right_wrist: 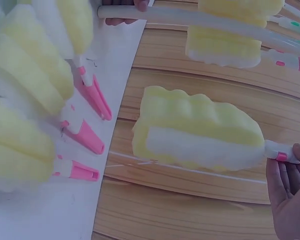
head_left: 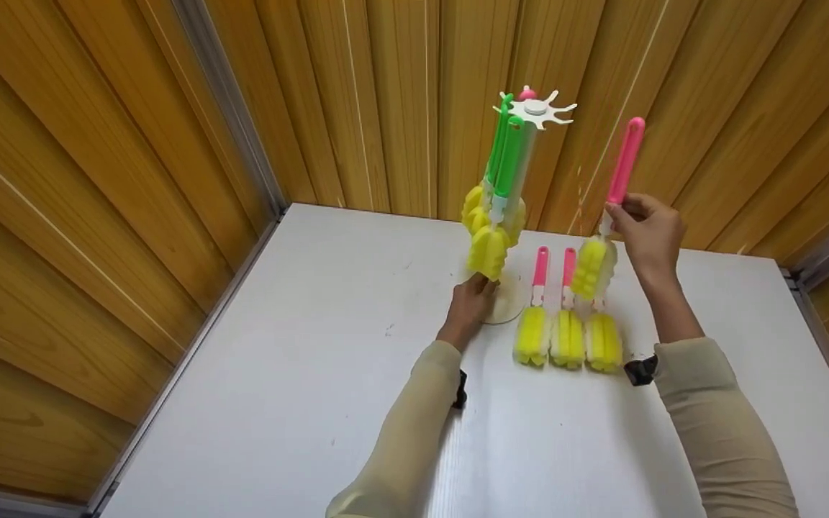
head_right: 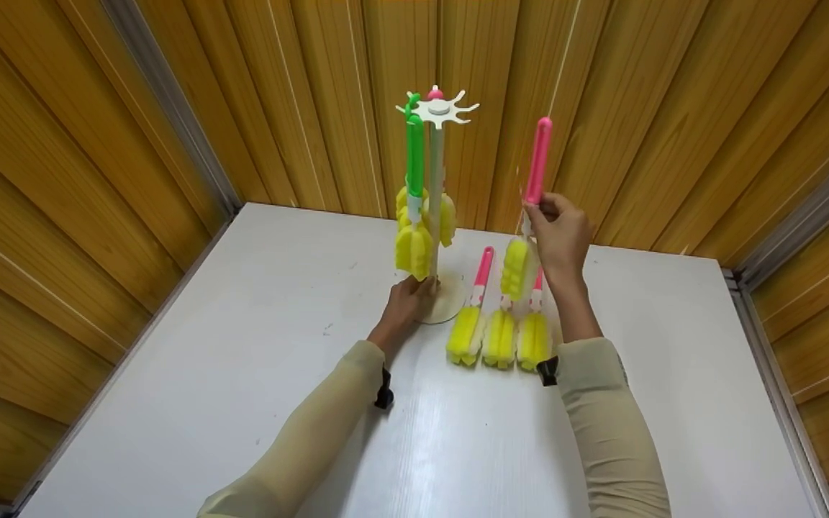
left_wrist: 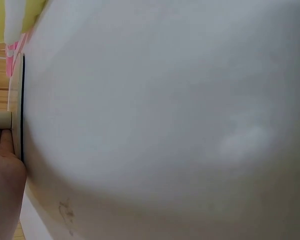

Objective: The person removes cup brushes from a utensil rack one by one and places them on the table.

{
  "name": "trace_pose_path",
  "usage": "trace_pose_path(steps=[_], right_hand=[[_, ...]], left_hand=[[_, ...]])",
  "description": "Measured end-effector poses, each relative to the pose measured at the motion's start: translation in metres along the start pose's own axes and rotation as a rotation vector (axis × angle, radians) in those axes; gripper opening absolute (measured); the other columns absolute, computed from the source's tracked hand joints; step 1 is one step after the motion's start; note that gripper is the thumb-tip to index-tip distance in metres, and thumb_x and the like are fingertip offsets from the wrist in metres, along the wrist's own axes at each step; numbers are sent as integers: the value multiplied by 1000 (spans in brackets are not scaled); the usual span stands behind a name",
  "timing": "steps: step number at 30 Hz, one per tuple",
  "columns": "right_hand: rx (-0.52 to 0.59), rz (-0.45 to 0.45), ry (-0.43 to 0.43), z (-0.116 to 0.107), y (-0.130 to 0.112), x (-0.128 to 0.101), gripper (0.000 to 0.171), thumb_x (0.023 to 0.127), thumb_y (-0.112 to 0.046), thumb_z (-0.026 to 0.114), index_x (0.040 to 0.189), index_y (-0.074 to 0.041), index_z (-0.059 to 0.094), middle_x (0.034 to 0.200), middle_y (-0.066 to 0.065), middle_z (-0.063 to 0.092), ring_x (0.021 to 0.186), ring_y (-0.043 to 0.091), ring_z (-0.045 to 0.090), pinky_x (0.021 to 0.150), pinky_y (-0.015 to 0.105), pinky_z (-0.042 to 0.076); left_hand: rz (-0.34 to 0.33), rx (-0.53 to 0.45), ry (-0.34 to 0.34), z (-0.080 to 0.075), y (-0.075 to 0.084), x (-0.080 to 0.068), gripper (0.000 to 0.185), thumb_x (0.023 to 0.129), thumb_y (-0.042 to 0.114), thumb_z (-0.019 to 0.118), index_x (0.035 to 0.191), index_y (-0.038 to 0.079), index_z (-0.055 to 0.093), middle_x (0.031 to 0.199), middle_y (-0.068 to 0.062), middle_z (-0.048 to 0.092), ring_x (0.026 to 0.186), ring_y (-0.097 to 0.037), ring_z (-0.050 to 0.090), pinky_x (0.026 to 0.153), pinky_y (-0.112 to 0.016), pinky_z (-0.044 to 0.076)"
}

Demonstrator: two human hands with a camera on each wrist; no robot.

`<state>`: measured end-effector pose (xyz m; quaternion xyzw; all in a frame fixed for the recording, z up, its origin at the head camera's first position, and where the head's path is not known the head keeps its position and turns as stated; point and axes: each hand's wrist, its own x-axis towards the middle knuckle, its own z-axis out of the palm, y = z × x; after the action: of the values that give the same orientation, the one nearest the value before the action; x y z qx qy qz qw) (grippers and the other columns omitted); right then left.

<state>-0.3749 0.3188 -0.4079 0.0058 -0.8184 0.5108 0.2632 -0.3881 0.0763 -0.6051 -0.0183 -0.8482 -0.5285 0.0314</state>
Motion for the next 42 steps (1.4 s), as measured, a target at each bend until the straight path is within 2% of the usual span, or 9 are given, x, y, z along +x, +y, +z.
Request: trace_pose_path(steps=[8, 16, 20, 23, 27, 33, 42], right_hand=[[-14, 90, -37, -19, 14, -7, 34, 93, -21, 76, 119, 1, 72, 92, -9, 71, 77, 1, 66, 70, 12, 54], [-86, 117, -48, -37, 33, -15, 37, 97, -27, 72, 125, -2, 71, 92, -12, 68, 77, 3, 64, 70, 11, 53], [-150, 127, -49, -46, 46, -17, 39, 100, -28, 67, 132, -6, 68, 98, -6, 68, 77, 2, 59, 66, 10, 48], [-174, 167, -65, -52, 55, -20, 42, 102, -30, 64, 138, -8, 64, 100, -6, 67, 80, 2, 55, 65, 10, 44], [-171, 233, -95, -58, 64, -23, 46, 103, -31, 60, 141, -6, 60, 99, -9, 64, 82, 4, 53, 66, 10, 44], [-153, 269, -122, -62, 73, -26, 50, 104, -30, 60, 145, -2, 54, 97, -15, 59, 85, 0, 55, 67, 8, 45], [-139, 387, -157, -63, 82, -30, 56, 104, -37, 57, 150, -7, 49, 108, -9, 61, 92, 6, 54, 72, 9, 46]], left_hand=[[15, 14, 0, -2, 0, -2, 38, 106, 43, 50, 133, 21, 65, 130, 9, 67, 121, -6, 59, 107, -33, 45], [18, 4, 1, -3, -3, -1, 37, 106, 46, 52, 132, 24, 66, 131, 10, 67, 122, -5, 58, 107, -33, 45], [25, 0, 0, -2, -5, 0, 37, 106, 45, 53, 132, 22, 66, 130, 9, 67, 118, -4, 58, 106, -32, 46], [21, -6, -8, -1, -6, 1, 38, 106, 45, 52, 134, 23, 64, 130, 11, 66, 116, -2, 58, 106, -32, 46], [30, -15, -14, 0, -8, 1, 39, 106, 45, 51, 137, 24, 63, 132, 13, 65, 118, -1, 57, 107, -32, 46], [44, -27, -17, 1, -9, 2, 38, 106, 44, 51, 136, 23, 63, 131, 12, 66, 118, -2, 58, 107, -31, 46], [26, -34, -20, 2, -9, 2, 36, 106, 44, 52, 134, 25, 64, 125, 16, 67, 108, 1, 58, 105, -31, 47]])
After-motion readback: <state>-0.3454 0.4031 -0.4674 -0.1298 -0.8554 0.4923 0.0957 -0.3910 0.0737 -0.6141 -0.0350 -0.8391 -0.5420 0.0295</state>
